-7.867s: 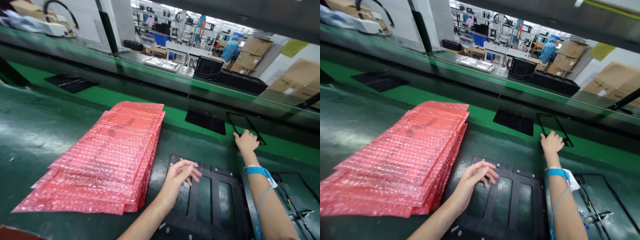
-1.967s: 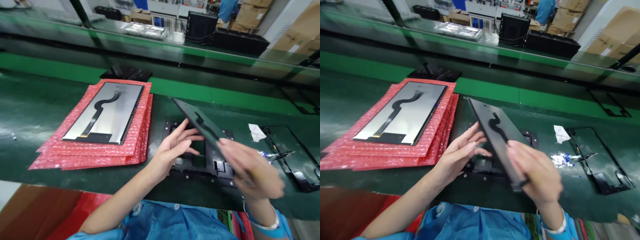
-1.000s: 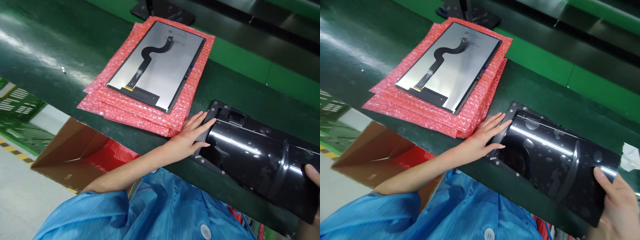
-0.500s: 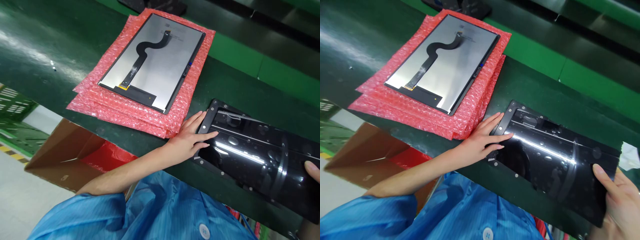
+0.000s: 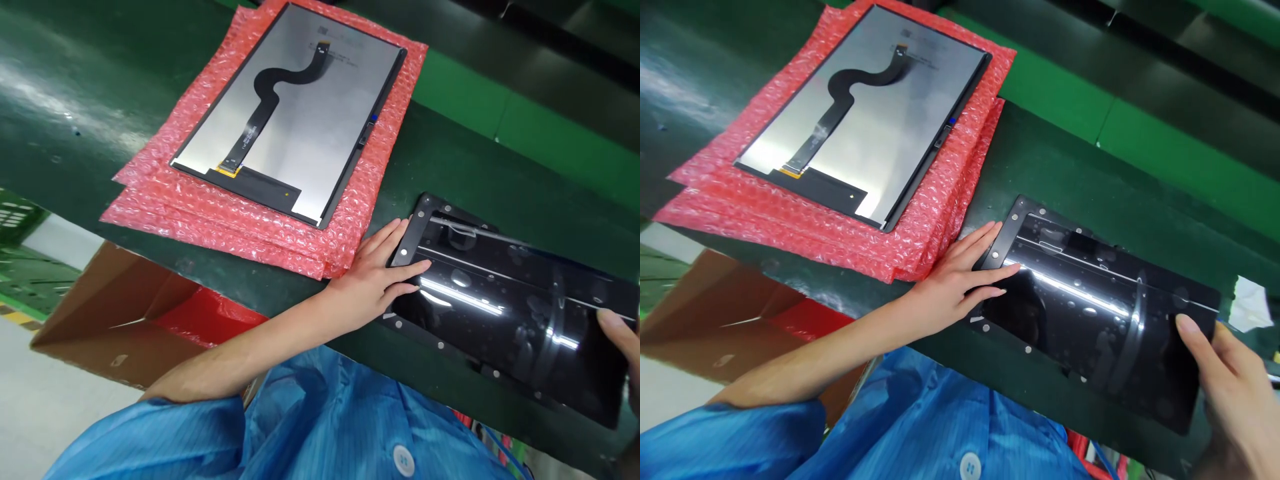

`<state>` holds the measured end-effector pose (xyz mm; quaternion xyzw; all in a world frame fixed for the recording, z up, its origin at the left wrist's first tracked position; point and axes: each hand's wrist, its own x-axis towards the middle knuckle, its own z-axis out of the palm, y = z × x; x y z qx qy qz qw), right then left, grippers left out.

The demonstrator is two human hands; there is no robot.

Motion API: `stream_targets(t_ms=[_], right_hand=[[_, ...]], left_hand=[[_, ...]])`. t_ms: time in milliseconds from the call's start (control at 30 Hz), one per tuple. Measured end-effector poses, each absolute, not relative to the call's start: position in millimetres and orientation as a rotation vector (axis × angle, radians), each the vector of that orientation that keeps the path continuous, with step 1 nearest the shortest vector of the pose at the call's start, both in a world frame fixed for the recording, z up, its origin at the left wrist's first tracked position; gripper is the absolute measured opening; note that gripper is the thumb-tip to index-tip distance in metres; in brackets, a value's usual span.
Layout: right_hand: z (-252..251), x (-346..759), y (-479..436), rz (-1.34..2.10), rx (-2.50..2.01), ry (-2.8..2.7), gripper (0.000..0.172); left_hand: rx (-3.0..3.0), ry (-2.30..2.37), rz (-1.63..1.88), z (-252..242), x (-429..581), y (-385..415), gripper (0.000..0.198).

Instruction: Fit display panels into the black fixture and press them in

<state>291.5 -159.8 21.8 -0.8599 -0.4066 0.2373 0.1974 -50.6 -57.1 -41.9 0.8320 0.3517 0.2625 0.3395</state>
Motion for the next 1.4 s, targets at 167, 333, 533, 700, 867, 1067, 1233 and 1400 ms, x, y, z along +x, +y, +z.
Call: stream_targets(t_ms=[167,333,533,700,867,1067,1233,1400], right_hand=[[34,294,-129,0.622,-2.929,-1.308,0.068],[28,311,-120,0.641,-2.655,-1.335,0.07],[17,323,-96,0.724,-2.676,-1.311,0.053],[5,329,-76,0.694,-2.707,-1.432,0.054],[1,327,-74,0.585,-2.729,-1.472,0.053],[-8,318,-96,0.349,-2.557,-1.239,0.047],[-11,318,-107,0.427,-2.209,-1.014,0.046],[-12,305,-105,0.713,-1.836,-0.966,0.061]], left_hand=[[2.273,0.979,0.637,-36,-55,-55,0.032],[2.488,1.107,0.622,-18,-26,-69,0.03],[2.728,0.442,0.396,-19,66,-114,0.052],[2.838,0.363,0.333,-29,95,-127,0.045],[2.824,0.33,0.311,-21,94,-118,0.041],[2.674,0.778,0.481,-15,94,-62,0.045],[2.666,1.022,0.545,-14,97,-33,0.042],[2.571,0.953,0.83,2,90,-33,0.03]])
